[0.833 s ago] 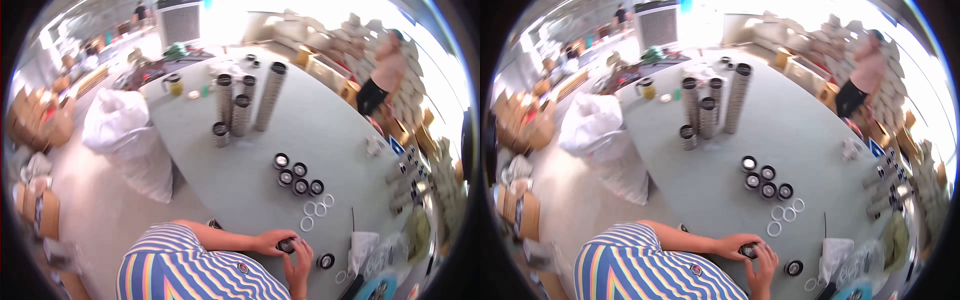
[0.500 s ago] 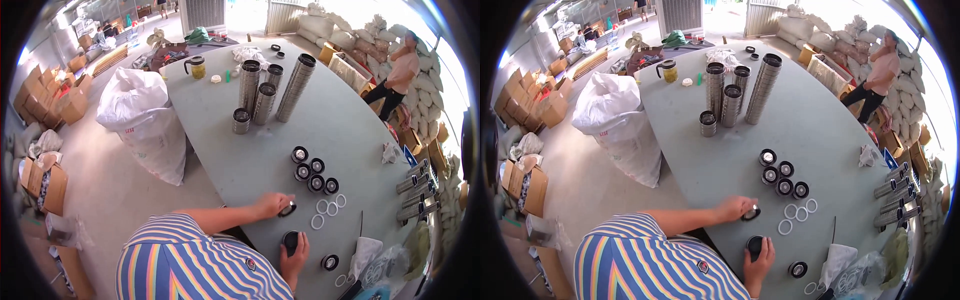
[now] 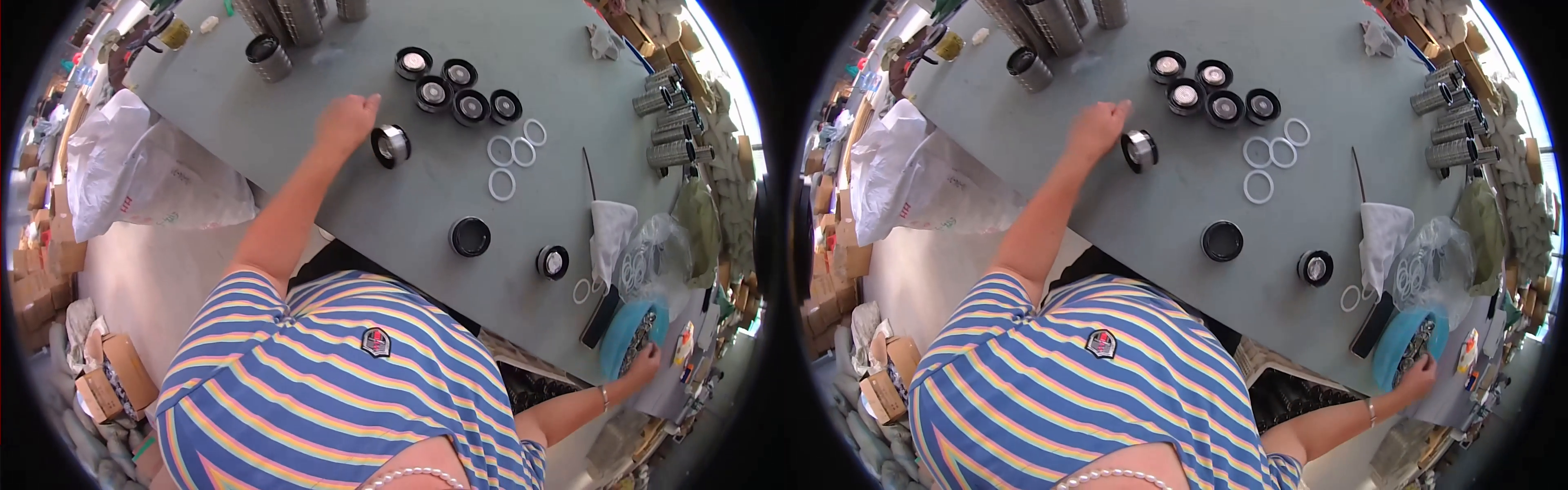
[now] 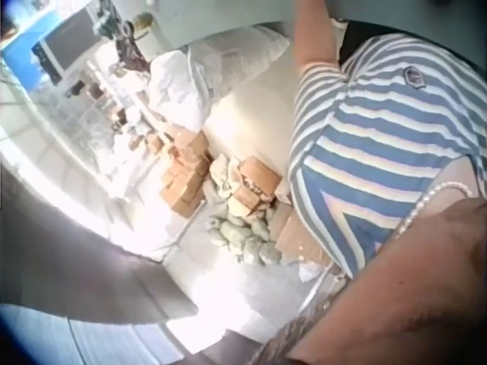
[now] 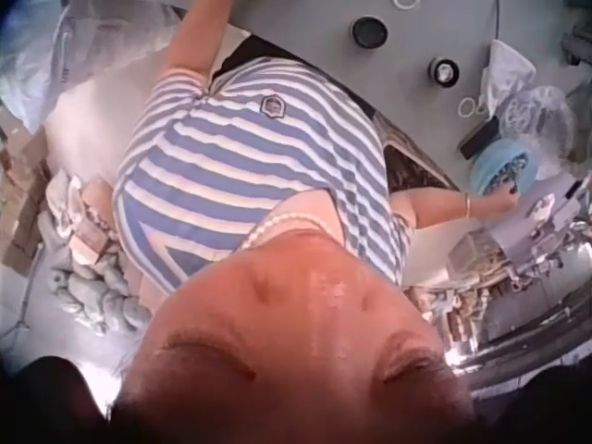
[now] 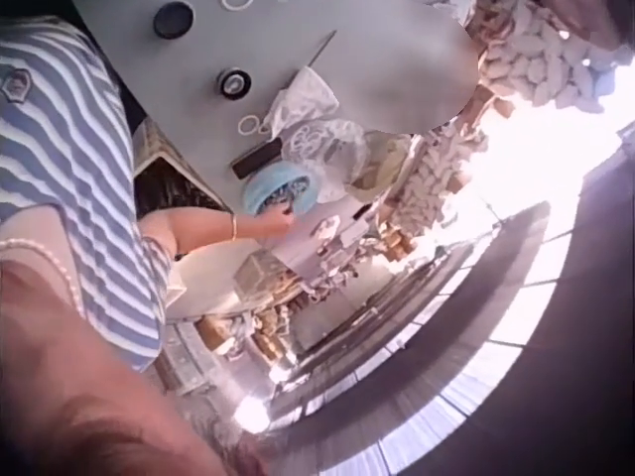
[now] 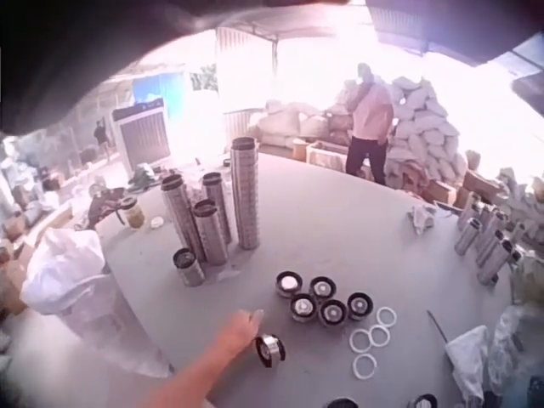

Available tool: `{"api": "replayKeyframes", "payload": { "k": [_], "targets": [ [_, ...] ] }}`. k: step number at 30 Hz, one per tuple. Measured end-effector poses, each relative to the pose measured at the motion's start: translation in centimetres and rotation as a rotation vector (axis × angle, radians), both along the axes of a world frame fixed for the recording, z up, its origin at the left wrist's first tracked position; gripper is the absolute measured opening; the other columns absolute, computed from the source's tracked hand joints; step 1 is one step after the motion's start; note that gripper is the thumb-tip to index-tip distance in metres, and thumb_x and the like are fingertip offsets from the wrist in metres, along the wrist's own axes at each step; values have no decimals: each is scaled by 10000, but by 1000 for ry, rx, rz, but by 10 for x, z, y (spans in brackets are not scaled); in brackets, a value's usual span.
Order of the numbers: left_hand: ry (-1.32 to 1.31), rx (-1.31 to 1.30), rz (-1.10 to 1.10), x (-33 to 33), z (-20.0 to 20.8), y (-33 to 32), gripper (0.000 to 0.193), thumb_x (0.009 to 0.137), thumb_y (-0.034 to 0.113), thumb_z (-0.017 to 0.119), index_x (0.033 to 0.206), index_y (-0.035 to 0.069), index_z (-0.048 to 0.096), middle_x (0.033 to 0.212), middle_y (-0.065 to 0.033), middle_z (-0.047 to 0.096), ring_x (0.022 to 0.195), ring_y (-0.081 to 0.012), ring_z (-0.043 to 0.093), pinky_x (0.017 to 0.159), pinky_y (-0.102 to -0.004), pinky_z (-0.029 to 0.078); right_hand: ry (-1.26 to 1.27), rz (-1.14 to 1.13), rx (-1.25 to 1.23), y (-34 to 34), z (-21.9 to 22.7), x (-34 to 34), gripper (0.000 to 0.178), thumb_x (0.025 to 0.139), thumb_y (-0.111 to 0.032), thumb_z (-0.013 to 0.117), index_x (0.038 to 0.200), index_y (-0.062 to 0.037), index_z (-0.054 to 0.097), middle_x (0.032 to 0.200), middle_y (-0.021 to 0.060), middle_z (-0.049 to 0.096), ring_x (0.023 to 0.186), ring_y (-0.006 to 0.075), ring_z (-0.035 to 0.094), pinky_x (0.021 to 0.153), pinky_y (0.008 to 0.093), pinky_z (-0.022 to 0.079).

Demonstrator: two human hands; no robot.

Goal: Assembling metal filter components by inserting mesh and rings into cylindrical housings.

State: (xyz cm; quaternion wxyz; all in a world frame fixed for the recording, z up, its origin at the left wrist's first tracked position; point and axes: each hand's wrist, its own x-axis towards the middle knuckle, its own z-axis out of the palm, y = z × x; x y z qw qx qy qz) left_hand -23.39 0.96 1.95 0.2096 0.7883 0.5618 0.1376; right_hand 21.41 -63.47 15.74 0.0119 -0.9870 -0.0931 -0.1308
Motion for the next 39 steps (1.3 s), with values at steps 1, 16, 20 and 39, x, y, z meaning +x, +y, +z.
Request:
{"api": "replayKeyframes", "payload": {
  "k": [1,16,20,39],
  "targets": [
    [1,-11,5,-7,-4,-4,680,1084,578,447,926,0,771,903,-242,754,911,-484,698,841,-517,567,205,-111,-233,-3,1,12,429,1059,-315,607,1322,8,709,1246,170,772,1099,311,729,977,415,555],
    [-238,505,-535,19,-6,-99,523,906,305,816,1364,102,666,1397,-122,605,1340,-348,551,1133,-467,450,312,189,386,-91,-82,88,286,1010,-175,711,1217,16,754,1077,113,787,991,183,705,927,333,543],
    [-326,701,-428,13,12,-93,566,898,365,827,1365,89,666,1414,-128,601,1348,-367,542,1136,-482,445,-192,-13,641,-7,-44,16,307,1030,-283,742,1187,-23,783,1009,70,778,870,122,671,756,264,531],
    [-614,-89,-896,36,-9,-182,743,759,286,926,1415,111,624,1338,-139,664,1263,-364,617,1091,-475,492,150,1185,411,233,-116,-252,231,835,-76,848,1061,-110,814,1100,24,777,1024,255,663,951,395,504]
  ]
}}
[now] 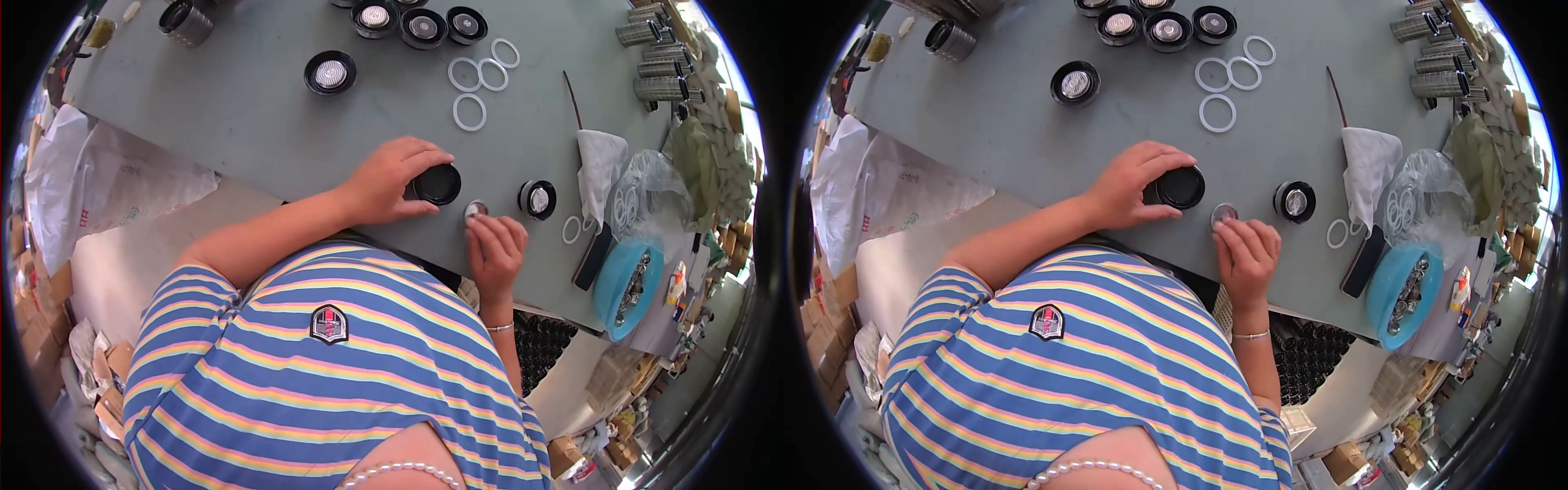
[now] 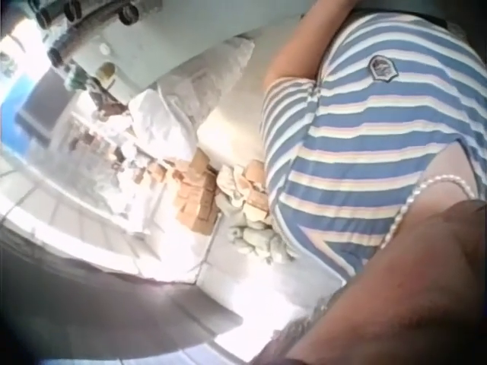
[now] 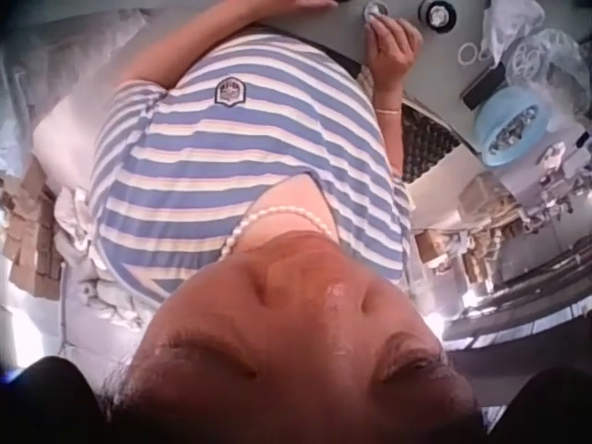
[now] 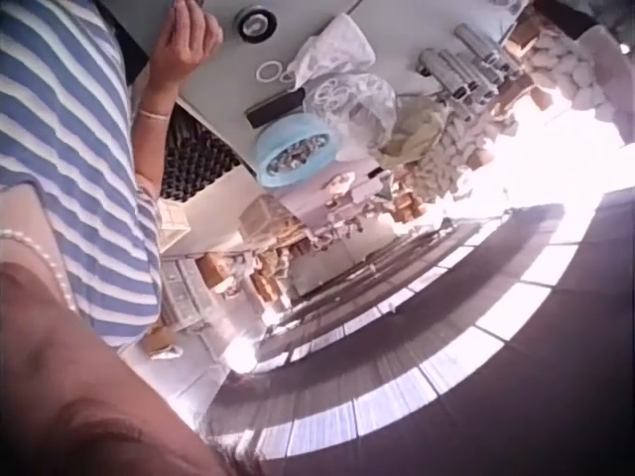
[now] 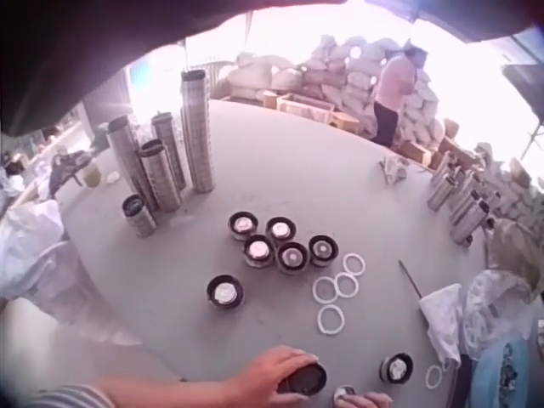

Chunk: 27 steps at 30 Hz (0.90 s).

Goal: Assembling metal filter components by inserting mesh and rings into cylindrical housings.

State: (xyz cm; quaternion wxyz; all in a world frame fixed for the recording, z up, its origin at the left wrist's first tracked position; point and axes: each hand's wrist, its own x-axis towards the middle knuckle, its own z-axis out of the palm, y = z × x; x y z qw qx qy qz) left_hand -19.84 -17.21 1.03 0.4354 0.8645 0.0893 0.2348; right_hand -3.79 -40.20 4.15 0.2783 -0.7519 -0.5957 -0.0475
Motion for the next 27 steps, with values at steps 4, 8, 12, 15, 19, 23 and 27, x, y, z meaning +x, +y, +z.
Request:
{"api": "replayKeyframes", "payload": {
  "k": [4,8,12,15,19,23,27],
  "targets": [
    [18,-8,19,-1,4,-1,761,762,278,922,1440,110,619,1329,-133,677,1259,-363,625,1085,-469,502,-18,9,91,46,31,-15,212,818,-91,865,1019,-142,822,1118,-35,790,1080,233,655,994,421,473],
    [17,-60,21,3,5,1,756,735,256,923,1416,111,626,1295,-134,694,1222,-359,646,1064,-468,515,-54,74,-81,74,27,-21,181,898,-195,807,1073,-149,817,1152,-57,781,1300,224,604,1179,483,343],
    [-2,-46,-10,5,1,0,761,722,240,918,1413,101,630,1306,-137,696,1208,-361,658,1046,-466,527,-30,91,-289,71,43,-29,265,1000,-306,699,1160,-121,802,1229,-5,767,1502,271,452,1287,570,119],
    [8,-49,-13,7,3,2,771,710,241,920,1407,87,628,1303,-140,696,1202,-371,652,1054,-468,517,-101,75,-368,76,50,-34,328,975,-317,726,1221,-106,772,1300,17,729,1488,273,463,1279,593,135],
    [29,-47,3,3,2,1,746,694,197,923,1373,81,634,1266,-142,697,1219,-381,631,1070,-481,501,-104,75,-345,70,36,-38,440,927,-390,768,1246,-87,760,1306,14,711,1443,266,494,1268,613,167],
    [37,-60,-12,-1,7,1,722,698,180,912,1369,84,662,1249,-130,723,1157,-368,662,1033,-467,519,-207,113,-373,76,41,-44,474,897,-385,786,1207,-27,755,1084,42,709,1252,218,581,1265,587,196],
    [17,-28,-42,3,8,4,763,683,260,921,1377,105,645,1274,-99,718,1189,-348,650,1045,-471,511,-69,155,-364,83,46,-29,314,897,-332,790,1075,-77,754,1010,11,700,1123,228,600,1160,547,299]
  ]
}}
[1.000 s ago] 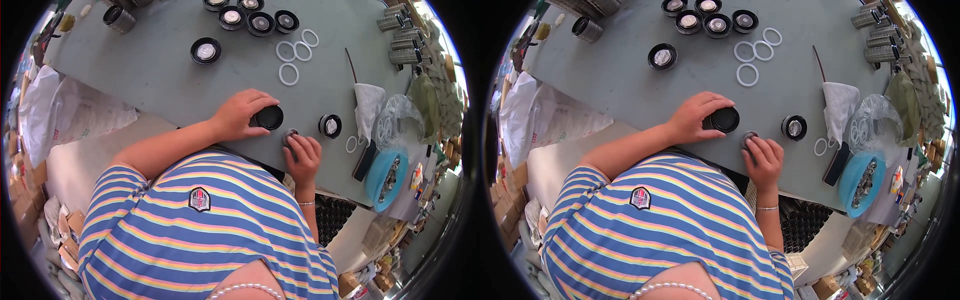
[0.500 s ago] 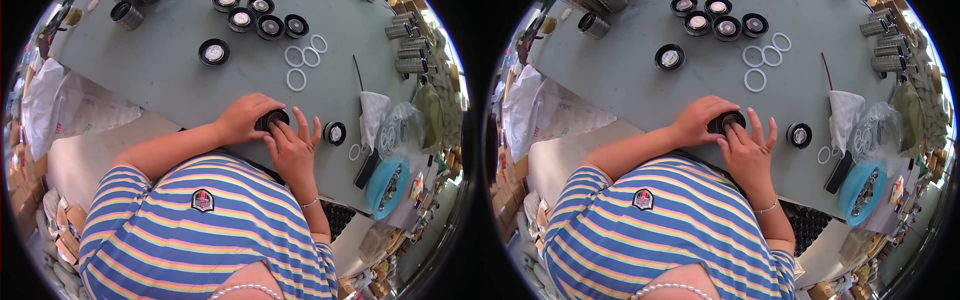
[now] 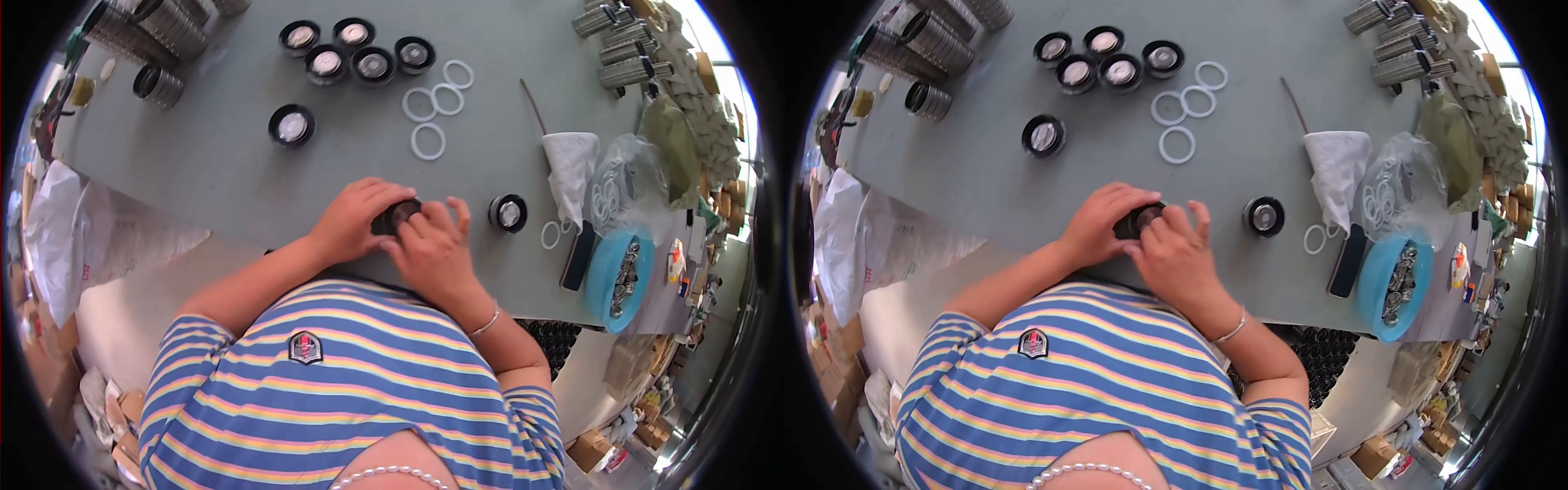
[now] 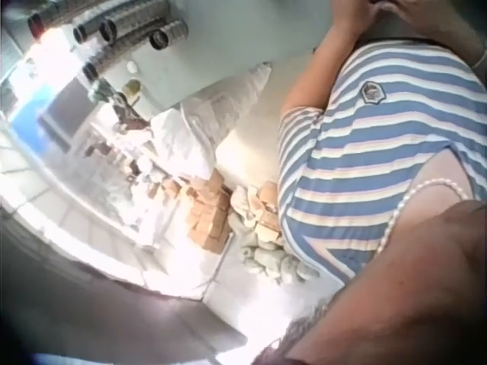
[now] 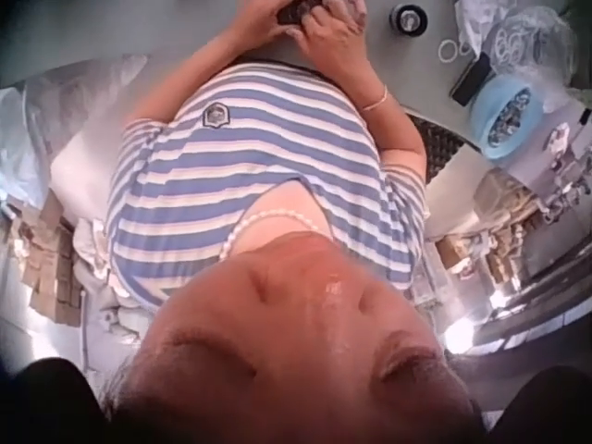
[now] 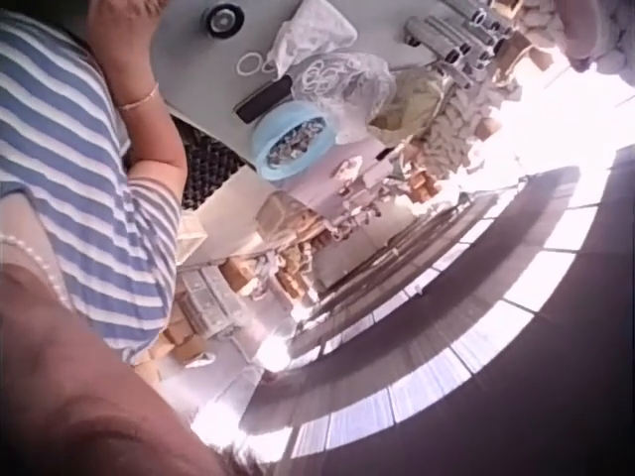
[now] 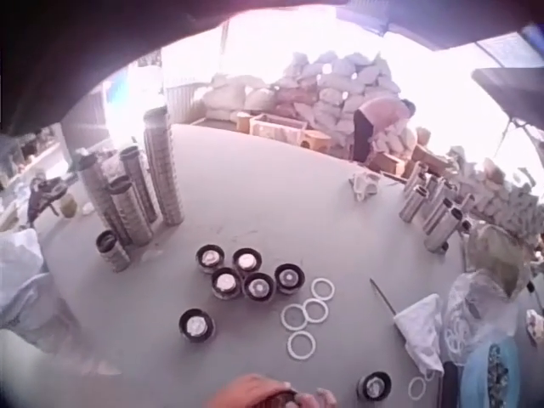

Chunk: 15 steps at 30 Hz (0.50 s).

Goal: Assembling metal filter components by inserting mesh and rings into cylindrical housings.

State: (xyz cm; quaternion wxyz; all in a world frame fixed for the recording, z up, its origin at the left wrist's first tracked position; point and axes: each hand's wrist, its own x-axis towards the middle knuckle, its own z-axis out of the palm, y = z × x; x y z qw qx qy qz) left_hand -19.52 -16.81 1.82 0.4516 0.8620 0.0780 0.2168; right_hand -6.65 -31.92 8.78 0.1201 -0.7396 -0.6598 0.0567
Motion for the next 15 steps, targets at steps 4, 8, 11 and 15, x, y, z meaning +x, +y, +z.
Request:
{"api": "replayKeyframes", "payload": {
  "k": [4,8,11,15],
  "targets": [
    [-2,36,-16,1,3,-2,745,700,275,921,1373,119,642,1270,-53,723,1174,-326,653,1035,-461,513,76,-42,82,-13,-5,6,242,893,-302,806,1045,-115,781,1020,-3,706,1122,243,596,1127,527,309],
    [2,15,7,2,-3,-2,740,698,264,925,1367,123,645,1271,-58,722,1183,-322,652,1037,-461,513,-15,-95,96,-16,-11,-8,258,929,-332,778,1072,-118,787,1093,-18,725,1258,262,577,1207,550,243],
    [-12,22,6,2,-6,-1,752,677,260,930,1360,124,647,1278,-69,718,1197,-325,650,1044,-466,510,-51,-117,84,-17,-12,-11,272,956,-353,750,1091,-119,789,1135,-11,740,1352,277,556,1252,571,191],
    [-16,64,-13,1,-4,1,752,685,248,925,1367,111,640,1304,-100,703,1225,-344,644,1059,-477,501,8,-74,-26,-3,4,-4,278,970,-354,727,1100,-117,793,1131,11,760,1403,285,550,1279,591,159]
  ]
}}
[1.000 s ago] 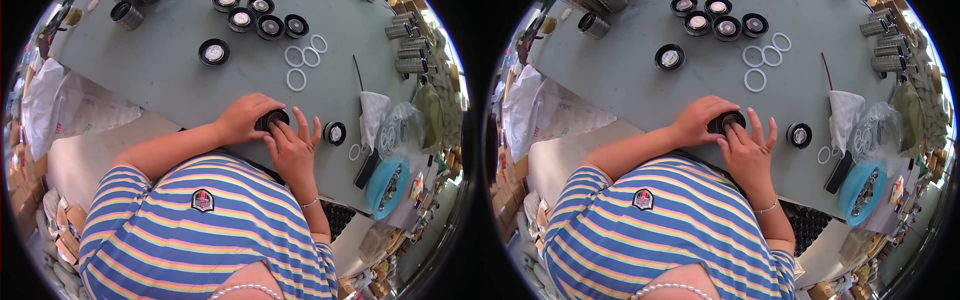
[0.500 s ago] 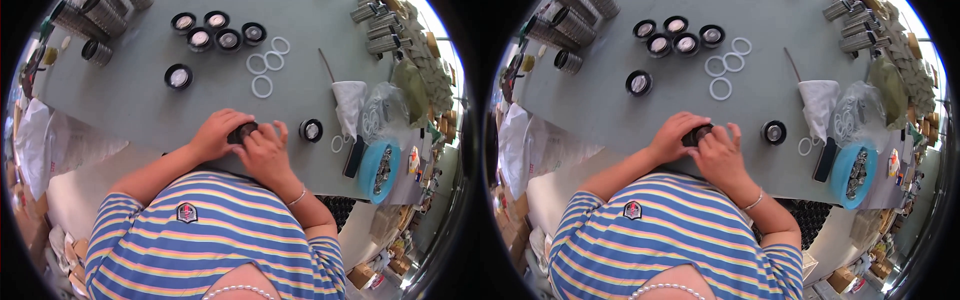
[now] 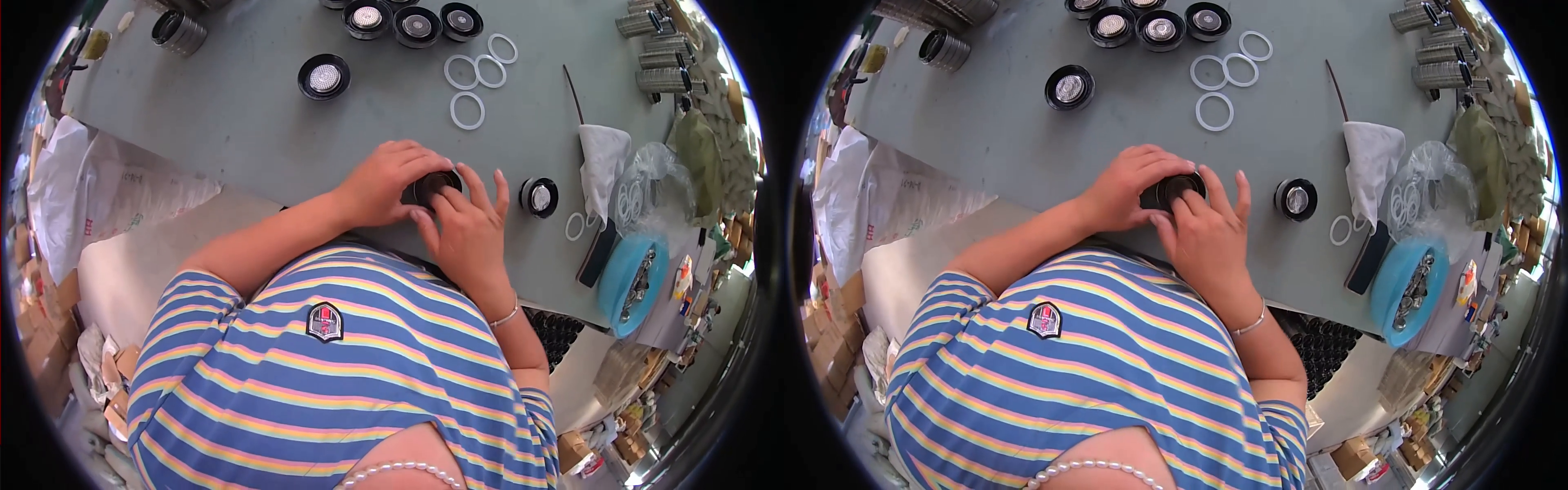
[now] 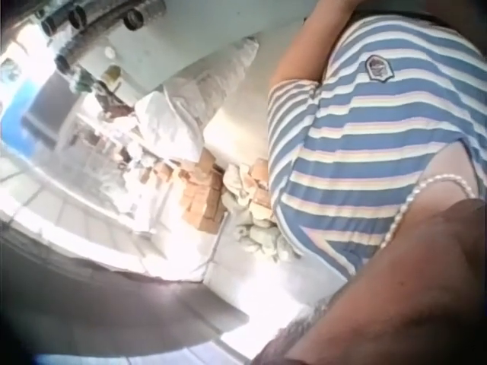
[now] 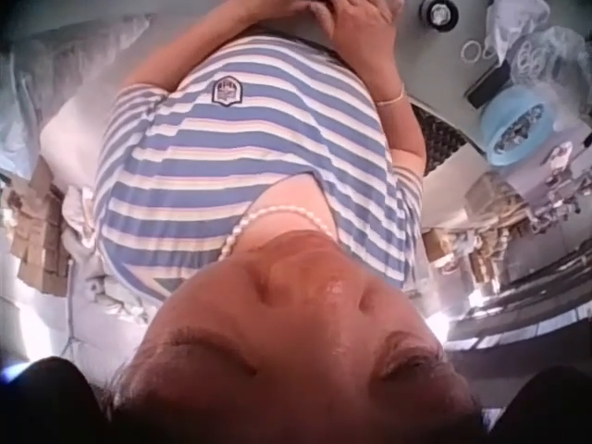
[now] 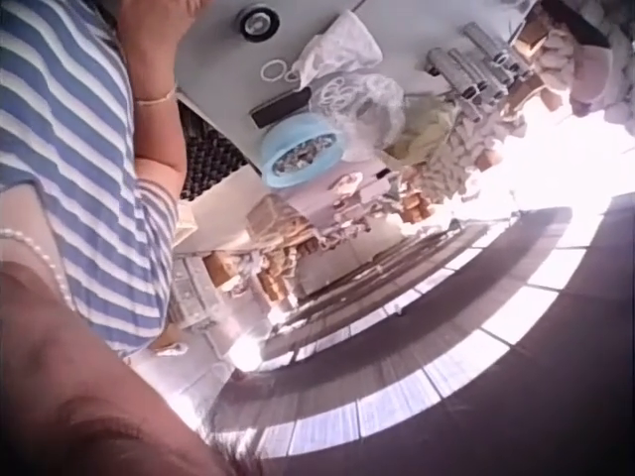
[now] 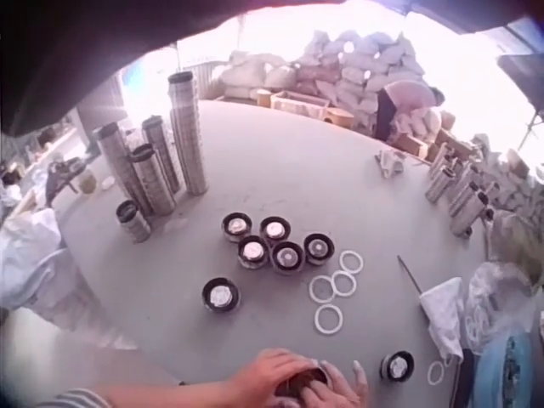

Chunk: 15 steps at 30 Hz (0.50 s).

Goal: Assembling metal filter components by inserting mesh and rings into cylindrical housings.

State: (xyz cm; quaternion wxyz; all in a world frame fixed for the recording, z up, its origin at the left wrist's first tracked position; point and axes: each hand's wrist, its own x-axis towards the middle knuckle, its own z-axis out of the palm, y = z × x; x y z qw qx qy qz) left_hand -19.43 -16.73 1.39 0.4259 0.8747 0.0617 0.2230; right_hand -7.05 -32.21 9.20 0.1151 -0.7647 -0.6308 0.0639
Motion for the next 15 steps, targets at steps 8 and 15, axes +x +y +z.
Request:
{"api": "replayKeyframes", "payload": {
  "k": [8,15],
  "targets": [
    [251,-406,145,-29,42,10,447,955,418,739,1227,63,730,992,-195,749,955,-387,729,851,-462,568,181,-122,403,-35,-8,26,396,931,-256,791,1287,-92,739,1349,89,731,1398,313,575,1266,531,246],
    [647,-82,722,-76,37,61,674,1009,672,617,846,27,723,696,-203,680,683,-414,683,646,-513,532,186,-593,365,-73,-44,81,492,919,-157,807,1382,-63,671,1512,175,605,1379,365,586,1141,446,491]
  ]
}}
